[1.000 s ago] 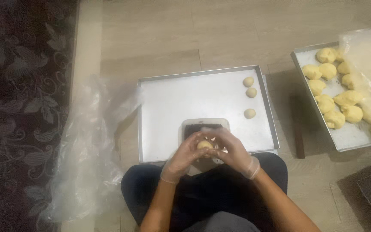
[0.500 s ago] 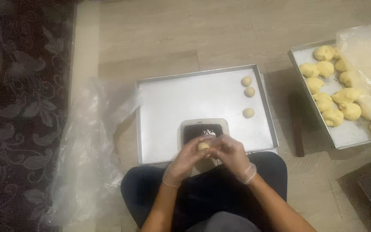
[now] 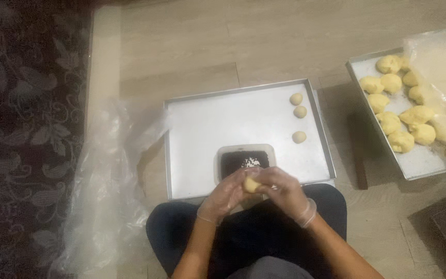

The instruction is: The person prepares bread dough by filling it with a dark substance and rolling it into balls. The person takes balls of dough from a tray, adds a dark filling from a container, rolls the dough into a ball by hand, and places the finished dough balls onto a baking sheet.

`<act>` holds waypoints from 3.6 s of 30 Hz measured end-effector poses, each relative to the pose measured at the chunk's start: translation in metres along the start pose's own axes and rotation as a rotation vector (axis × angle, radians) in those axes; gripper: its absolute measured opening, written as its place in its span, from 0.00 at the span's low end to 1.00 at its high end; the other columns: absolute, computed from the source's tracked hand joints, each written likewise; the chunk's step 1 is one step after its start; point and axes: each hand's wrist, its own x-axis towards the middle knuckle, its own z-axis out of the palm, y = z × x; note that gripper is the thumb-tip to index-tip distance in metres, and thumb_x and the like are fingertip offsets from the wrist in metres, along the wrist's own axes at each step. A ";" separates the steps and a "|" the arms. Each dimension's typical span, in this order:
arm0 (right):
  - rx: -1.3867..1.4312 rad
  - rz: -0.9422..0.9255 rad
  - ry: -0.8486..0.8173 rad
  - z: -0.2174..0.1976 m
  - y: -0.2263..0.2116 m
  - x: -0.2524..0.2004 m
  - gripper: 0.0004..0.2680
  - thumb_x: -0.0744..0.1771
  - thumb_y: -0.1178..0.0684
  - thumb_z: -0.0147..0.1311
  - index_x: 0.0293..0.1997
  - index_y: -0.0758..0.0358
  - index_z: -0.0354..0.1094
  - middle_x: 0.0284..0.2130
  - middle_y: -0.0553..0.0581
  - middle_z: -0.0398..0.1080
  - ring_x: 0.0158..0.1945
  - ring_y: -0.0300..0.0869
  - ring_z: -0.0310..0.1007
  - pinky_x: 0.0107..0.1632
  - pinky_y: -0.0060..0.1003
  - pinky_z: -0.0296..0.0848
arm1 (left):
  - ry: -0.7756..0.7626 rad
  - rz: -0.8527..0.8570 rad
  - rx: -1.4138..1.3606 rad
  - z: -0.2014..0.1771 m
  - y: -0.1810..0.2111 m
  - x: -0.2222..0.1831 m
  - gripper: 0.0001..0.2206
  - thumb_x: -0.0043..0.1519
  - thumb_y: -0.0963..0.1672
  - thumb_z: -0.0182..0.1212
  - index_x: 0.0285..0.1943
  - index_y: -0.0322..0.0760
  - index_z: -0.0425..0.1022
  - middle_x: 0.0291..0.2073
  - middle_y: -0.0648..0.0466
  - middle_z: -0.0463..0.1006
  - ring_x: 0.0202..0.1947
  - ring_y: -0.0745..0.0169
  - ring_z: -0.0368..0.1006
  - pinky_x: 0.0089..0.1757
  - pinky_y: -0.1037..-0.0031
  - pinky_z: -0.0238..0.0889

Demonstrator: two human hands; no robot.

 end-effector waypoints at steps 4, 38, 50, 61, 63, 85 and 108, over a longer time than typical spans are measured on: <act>0.318 0.280 0.093 0.003 0.025 -0.016 0.05 0.60 0.55 0.72 0.32 0.62 0.81 0.32 0.59 0.82 0.38 0.46 0.83 0.42 0.43 0.81 | 0.129 -0.722 -0.733 0.015 0.027 0.007 0.22 0.67 0.48 0.56 0.68 0.33 0.69 0.49 0.45 0.76 0.50 0.53 0.76 0.52 0.64 0.77; -0.626 1.083 0.104 -0.064 0.147 0.018 0.21 0.66 0.54 0.62 0.68 0.65 0.65 0.55 0.66 0.75 0.61 0.56 0.74 0.64 0.55 0.72 | 0.435 -0.996 0.704 -0.080 -0.197 0.060 0.19 0.72 0.49 0.46 0.71 0.46 0.71 0.64 0.49 0.75 0.63 0.51 0.72 0.60 0.59 0.67; -0.497 1.246 -0.044 -0.056 0.232 -0.005 0.27 0.65 0.32 0.42 0.75 0.37 0.47 0.54 0.69 0.75 0.57 0.66 0.74 0.57 0.61 0.69 | -0.074 -1.028 1.059 -0.144 -0.287 0.138 0.22 0.65 0.40 0.35 0.67 0.48 0.68 0.81 0.58 0.44 0.59 0.43 0.62 0.59 0.52 0.59; -0.490 1.182 -0.029 -0.055 0.230 -0.003 0.28 0.65 0.35 0.44 0.77 0.42 0.50 0.66 0.57 0.68 0.65 0.60 0.69 0.61 0.58 0.68 | -0.456 -0.874 1.513 -0.157 -0.325 0.118 0.20 0.66 0.40 0.43 0.67 0.47 0.68 0.79 0.46 0.48 0.60 0.50 0.63 0.51 0.60 0.63; -0.488 1.175 -0.020 -0.056 0.226 -0.002 0.29 0.64 0.34 0.44 0.77 0.41 0.50 0.65 0.56 0.68 0.64 0.58 0.70 0.61 0.57 0.69 | -0.424 -0.904 1.395 -0.164 -0.328 0.112 0.21 0.65 0.38 0.43 0.67 0.42 0.69 0.76 0.43 0.52 0.63 0.47 0.61 0.57 0.59 0.62; -0.508 1.223 -0.050 -0.055 0.240 -0.007 0.28 0.66 0.32 0.43 0.77 0.37 0.49 0.70 0.53 0.63 0.68 0.56 0.66 0.66 0.55 0.65 | 0.253 -0.714 1.189 -0.247 -0.413 0.040 0.19 0.67 0.41 0.41 0.66 0.35 0.65 0.62 0.38 0.71 0.62 0.34 0.67 0.59 0.50 0.58; -0.507 1.230 -0.040 -0.054 0.232 -0.002 0.25 0.66 0.34 0.46 0.74 0.38 0.56 0.63 0.53 0.71 0.64 0.56 0.71 0.62 0.55 0.68 | 0.260 -0.524 1.123 -0.221 -0.355 0.034 0.30 0.62 0.34 0.45 0.77 0.41 0.62 0.72 0.48 0.67 0.73 0.45 0.60 0.66 0.59 0.58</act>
